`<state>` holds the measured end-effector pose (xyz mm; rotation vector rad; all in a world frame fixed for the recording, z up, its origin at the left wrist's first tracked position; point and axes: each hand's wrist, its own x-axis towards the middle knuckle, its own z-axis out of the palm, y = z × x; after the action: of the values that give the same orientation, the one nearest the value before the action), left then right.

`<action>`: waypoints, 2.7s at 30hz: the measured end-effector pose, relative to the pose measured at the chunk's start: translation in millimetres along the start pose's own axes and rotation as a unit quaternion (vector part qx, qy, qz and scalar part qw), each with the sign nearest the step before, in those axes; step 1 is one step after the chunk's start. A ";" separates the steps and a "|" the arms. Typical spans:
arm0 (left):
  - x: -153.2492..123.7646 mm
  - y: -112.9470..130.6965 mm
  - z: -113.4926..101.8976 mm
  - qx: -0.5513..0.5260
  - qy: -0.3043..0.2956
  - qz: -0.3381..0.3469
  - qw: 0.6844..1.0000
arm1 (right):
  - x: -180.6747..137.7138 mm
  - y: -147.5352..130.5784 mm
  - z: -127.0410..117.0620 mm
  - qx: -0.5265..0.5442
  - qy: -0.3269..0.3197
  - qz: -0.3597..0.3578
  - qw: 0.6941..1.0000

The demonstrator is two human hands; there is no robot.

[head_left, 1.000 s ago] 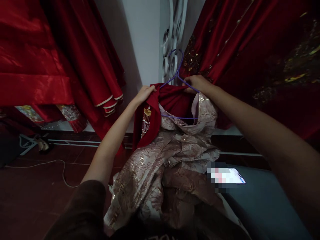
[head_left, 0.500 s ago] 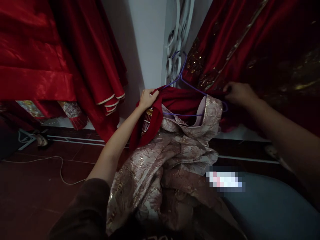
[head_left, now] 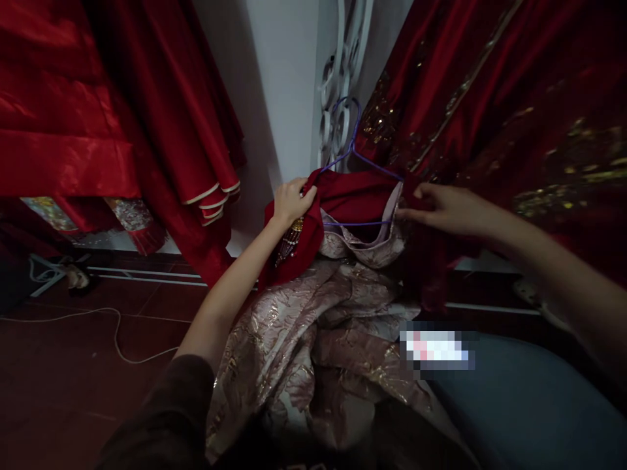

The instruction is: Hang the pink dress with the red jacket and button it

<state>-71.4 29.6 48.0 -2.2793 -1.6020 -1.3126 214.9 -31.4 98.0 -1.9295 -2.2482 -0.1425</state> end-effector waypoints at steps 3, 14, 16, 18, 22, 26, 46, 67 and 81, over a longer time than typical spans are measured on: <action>-4.1 5.9 0.0 -0.019 -0.022 -0.013 0.999 | 15.8 -44.3 16.6 -0.021 0.066 0.060 0.996; 5.6 -13.3 -6.7 0.009 -0.023 0.032 0.999 | 14.2 -129.6 77.5 0.264 0.108 -0.083 0.955; 2.1 -14.3 -9.7 0.005 -0.014 0.045 0.999 | 4.6 -116.0 90.5 0.336 0.153 -0.054 0.928; -12.4 -8.8 -9.2 0.028 0.003 0.053 0.998 | -6.7 -107.4 102.1 0.390 0.201 -0.017 0.898; -59.3 16.2 5.0 0.113 -0.069 0.101 0.986 | -20.1 -103.7 112.8 0.409 0.203 -0.035 0.889; -75.2 31.0 21.1 0.151 -0.149 0.136 0.968 | -14.2 -102.9 110.1 0.329 0.143 -0.112 0.927; -108.3 27.8 60.2 -0.257 0.107 -0.118 0.953 | -17.4 -89.3 124.1 0.398 0.201 -0.170 0.879; -112.8 24.1 69.7 -0.404 0.094 -0.071 0.907 | -20.8 -98.4 125.8 0.488 0.217 -0.108 0.838; -112.2 18.5 70.4 -0.403 0.074 -0.086 0.908 | -19.0 -101.1 128.6 0.516 0.218 -0.092 0.823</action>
<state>-25.4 -27.8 -63.8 -2.3246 -1.3852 -2.5008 108.8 -41.6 -27.5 -0.9599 -1.6154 0.4721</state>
